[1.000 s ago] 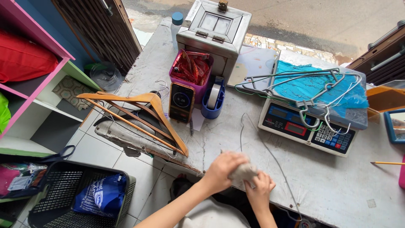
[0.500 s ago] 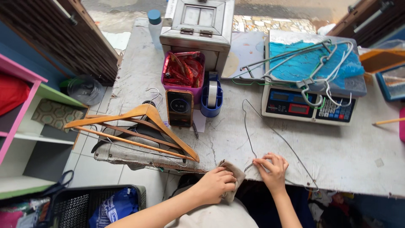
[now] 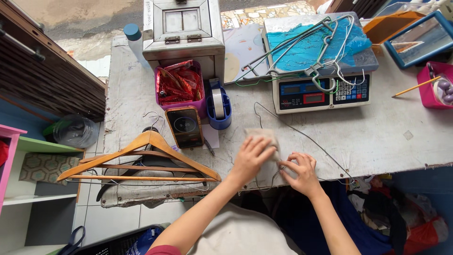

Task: The person wipes several wooden and metal hangers with a cloth on a cluttered workbench. They handle each hanger individually, wiping surfaces and edges, then place them aside. The workbench contains a digital scale, tape dispenser, and other small items.

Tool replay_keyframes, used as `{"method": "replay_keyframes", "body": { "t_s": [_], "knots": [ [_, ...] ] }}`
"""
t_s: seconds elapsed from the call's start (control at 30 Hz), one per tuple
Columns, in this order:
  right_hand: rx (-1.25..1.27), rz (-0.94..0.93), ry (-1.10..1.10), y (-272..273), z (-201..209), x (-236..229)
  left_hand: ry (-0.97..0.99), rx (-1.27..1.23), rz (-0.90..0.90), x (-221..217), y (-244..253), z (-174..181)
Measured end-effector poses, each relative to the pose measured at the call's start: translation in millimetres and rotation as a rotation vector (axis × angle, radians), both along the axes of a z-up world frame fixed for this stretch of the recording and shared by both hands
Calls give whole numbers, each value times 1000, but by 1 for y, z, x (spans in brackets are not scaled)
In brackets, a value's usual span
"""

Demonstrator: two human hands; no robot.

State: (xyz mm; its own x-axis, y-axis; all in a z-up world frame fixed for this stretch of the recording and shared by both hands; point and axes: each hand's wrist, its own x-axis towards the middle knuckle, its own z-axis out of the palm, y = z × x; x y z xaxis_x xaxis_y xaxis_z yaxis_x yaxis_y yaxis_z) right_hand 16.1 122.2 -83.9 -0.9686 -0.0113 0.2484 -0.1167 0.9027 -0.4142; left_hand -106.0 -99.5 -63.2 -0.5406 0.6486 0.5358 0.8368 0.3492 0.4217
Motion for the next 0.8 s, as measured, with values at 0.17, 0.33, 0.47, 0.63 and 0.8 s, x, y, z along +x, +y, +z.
{"method": "replay_keyframes", "body": {
  "t_s": [0.17,0.33,0.47,0.63,0.8],
  "knots": [
    [34,-32,64,-28,24,14,-92,-189,29,-17,-15,-25],
    [63,-116,148,-37,66,47,-310,-284,-68,-19,-28,8],
    [164,-413,169,-16,120,79,-344,-89,-82,-3,-45,48],
    [25,-626,264,-10,178,108,-382,104,-35,35,-69,88],
    [-787,-442,421,-64,186,62,-1207,353,-256,68,-94,107]
  ]
}}
